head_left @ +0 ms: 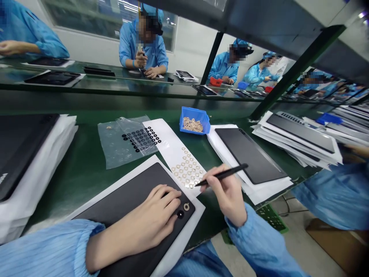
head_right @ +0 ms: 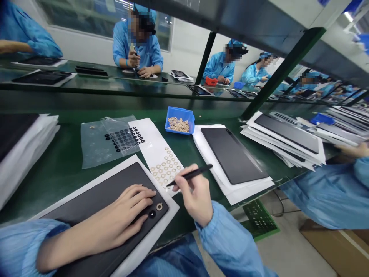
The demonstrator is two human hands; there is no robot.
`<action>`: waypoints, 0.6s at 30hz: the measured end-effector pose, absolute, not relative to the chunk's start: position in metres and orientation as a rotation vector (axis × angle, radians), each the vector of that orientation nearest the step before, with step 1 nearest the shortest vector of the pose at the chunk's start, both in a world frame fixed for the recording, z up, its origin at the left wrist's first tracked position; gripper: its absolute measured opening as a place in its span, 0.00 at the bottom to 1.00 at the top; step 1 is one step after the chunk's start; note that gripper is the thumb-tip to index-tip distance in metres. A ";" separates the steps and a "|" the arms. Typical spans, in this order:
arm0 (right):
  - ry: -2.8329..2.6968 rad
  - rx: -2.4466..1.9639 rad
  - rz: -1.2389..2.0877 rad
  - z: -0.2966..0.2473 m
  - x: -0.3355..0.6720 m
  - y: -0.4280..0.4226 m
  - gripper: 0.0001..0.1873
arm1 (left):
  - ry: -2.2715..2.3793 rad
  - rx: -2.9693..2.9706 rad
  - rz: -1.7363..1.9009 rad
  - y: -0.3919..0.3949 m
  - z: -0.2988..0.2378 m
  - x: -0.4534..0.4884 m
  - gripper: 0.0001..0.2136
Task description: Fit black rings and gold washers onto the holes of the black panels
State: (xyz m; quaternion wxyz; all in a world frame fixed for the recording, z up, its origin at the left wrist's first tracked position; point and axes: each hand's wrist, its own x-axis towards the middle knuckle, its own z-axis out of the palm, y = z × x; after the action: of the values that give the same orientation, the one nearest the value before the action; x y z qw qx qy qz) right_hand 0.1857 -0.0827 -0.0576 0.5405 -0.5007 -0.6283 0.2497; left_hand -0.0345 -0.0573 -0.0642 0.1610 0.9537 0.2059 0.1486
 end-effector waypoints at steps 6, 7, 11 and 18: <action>-1.594 -1.260 0.774 -0.063 0.182 -0.088 0.08 | 0.551 2.716 0.393 -0.056 -0.066 -0.038 0.18; -1.563 -1.274 0.772 -0.068 0.181 -0.094 0.08 | 0.548 2.723 0.392 -0.056 -0.067 -0.038 0.19; -1.486 -1.302 0.710 -0.082 0.178 -0.109 0.08 | 0.541 2.768 0.378 -0.054 -0.068 -0.037 0.20; -1.537 -1.313 0.649 -0.086 0.179 -0.107 0.06 | 0.561 2.793 0.366 -0.056 -0.068 -0.036 0.20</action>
State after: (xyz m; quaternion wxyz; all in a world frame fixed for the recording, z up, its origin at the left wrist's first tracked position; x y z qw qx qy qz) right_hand 0.1787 -0.1073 -0.0864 0.4875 -0.5399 -0.6322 0.2669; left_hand -0.0359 -0.0563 -0.0679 0.1342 0.9637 0.1934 0.1261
